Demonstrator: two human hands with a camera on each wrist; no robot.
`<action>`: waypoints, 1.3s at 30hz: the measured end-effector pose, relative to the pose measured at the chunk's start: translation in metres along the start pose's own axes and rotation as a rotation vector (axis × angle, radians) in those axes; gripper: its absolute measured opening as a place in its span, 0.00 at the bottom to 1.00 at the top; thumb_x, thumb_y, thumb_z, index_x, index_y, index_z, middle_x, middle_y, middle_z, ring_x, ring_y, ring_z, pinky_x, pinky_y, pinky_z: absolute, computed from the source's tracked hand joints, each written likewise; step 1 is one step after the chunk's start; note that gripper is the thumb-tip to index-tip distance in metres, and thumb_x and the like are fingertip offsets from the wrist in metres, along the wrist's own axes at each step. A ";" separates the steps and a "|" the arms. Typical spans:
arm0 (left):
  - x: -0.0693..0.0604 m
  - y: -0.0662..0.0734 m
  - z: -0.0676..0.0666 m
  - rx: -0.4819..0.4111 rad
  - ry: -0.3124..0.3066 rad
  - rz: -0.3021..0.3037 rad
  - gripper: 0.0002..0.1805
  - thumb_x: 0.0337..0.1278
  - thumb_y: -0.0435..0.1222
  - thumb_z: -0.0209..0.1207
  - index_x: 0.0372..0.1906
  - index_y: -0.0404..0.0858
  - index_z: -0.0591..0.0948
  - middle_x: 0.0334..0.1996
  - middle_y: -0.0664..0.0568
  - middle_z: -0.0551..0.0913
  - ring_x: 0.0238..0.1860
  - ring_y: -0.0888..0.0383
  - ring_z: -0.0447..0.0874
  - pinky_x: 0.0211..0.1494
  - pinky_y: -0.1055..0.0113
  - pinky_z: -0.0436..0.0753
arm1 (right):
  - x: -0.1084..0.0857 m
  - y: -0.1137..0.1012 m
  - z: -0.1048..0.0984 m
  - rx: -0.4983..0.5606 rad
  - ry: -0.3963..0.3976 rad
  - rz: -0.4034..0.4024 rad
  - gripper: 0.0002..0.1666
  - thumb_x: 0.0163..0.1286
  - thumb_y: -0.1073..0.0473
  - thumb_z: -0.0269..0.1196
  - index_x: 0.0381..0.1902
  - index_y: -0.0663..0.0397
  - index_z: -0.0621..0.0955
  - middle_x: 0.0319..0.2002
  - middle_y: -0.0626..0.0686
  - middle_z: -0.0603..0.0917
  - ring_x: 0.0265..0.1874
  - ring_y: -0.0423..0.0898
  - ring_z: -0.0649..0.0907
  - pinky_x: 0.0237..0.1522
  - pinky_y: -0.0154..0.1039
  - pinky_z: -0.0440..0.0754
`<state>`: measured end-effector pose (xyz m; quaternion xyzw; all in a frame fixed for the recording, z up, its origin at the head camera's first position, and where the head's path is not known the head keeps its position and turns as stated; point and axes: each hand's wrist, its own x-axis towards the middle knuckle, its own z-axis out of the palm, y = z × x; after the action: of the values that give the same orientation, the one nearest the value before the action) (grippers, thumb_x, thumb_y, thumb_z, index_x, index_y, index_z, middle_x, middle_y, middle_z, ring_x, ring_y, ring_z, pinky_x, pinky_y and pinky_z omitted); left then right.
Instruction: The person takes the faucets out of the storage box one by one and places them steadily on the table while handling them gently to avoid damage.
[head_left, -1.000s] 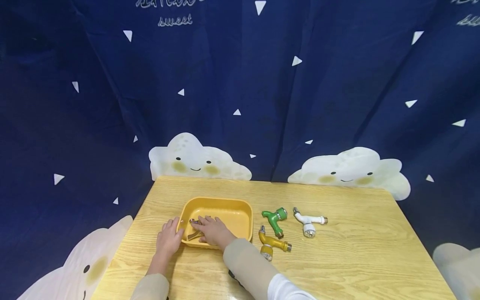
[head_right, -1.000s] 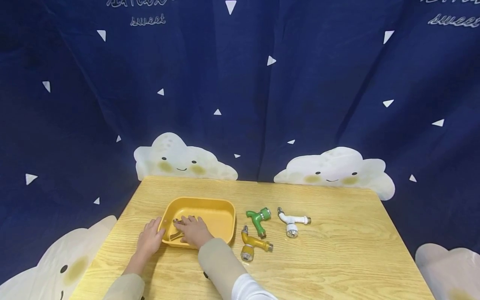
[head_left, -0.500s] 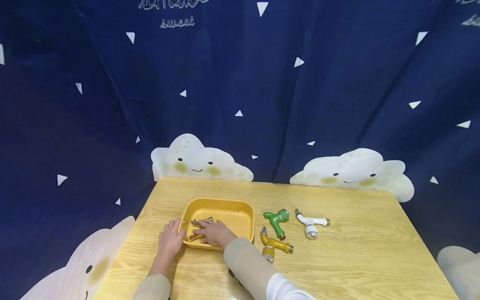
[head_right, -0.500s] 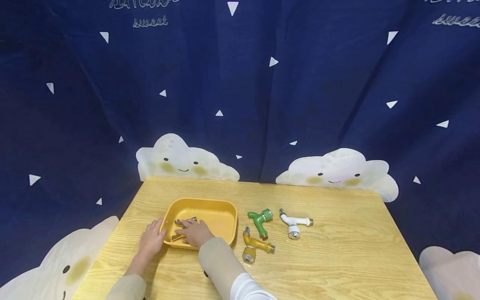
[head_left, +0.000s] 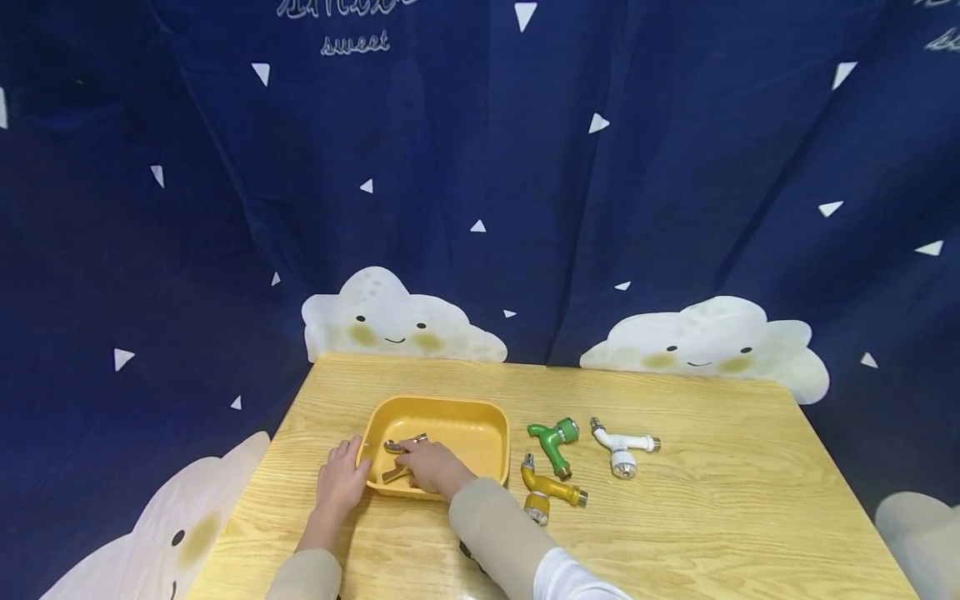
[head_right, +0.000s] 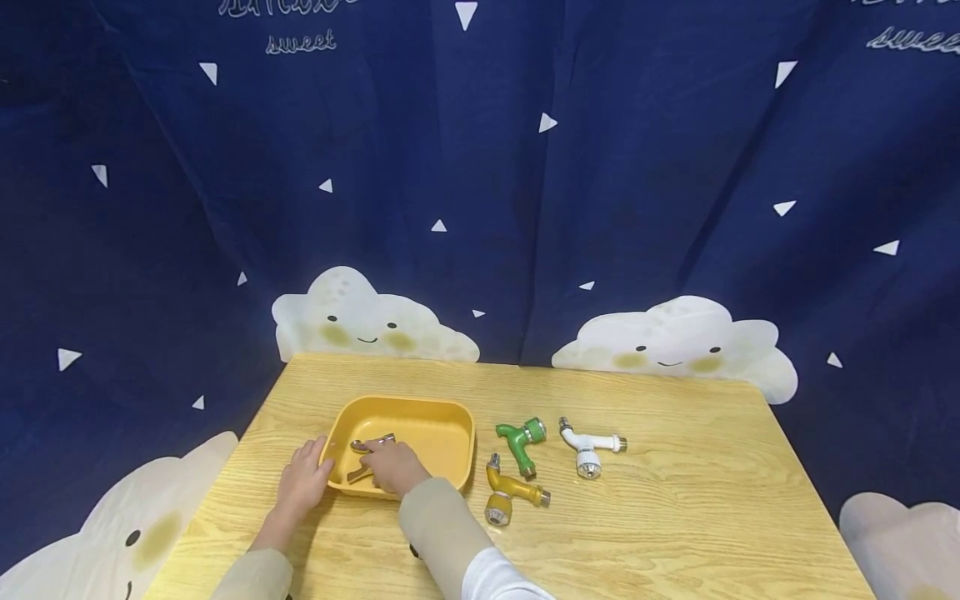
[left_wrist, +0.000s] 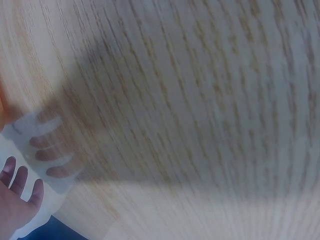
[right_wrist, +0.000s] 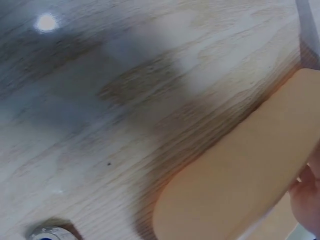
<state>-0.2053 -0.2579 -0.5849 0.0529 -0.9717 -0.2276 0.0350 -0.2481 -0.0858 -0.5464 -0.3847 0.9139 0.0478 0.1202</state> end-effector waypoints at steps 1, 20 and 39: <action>0.000 0.000 0.000 -0.001 0.000 -0.002 0.27 0.62 0.41 0.45 0.63 0.32 0.64 0.55 0.35 0.69 0.56 0.38 0.64 0.50 0.40 0.68 | 0.000 0.001 0.001 0.005 0.019 -0.002 0.22 0.61 0.48 0.61 0.55 0.31 0.75 0.63 0.40 0.66 0.58 0.42 0.71 0.52 0.36 0.74; 0.000 -0.001 0.000 -0.013 0.004 0.003 0.26 0.62 0.40 0.45 0.63 0.32 0.64 0.55 0.35 0.69 0.57 0.38 0.63 0.51 0.39 0.67 | -0.008 0.023 0.017 -0.007 0.204 -0.049 0.11 0.59 0.47 0.63 0.40 0.32 0.79 0.45 0.41 0.71 0.43 0.39 0.72 0.47 0.37 0.69; -0.001 0.000 0.000 -0.014 -0.015 -0.013 0.26 0.63 0.40 0.44 0.63 0.33 0.63 0.56 0.36 0.69 0.58 0.39 0.63 0.52 0.40 0.67 | -0.010 0.024 0.021 0.089 0.112 0.067 0.38 0.56 0.41 0.64 0.62 0.44 0.66 0.47 0.46 0.73 0.45 0.43 0.74 0.47 0.38 0.73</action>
<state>-0.2043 -0.2575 -0.5847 0.0574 -0.9699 -0.2352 0.0267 -0.2549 -0.0586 -0.5642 -0.3505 0.9327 -0.0103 0.0841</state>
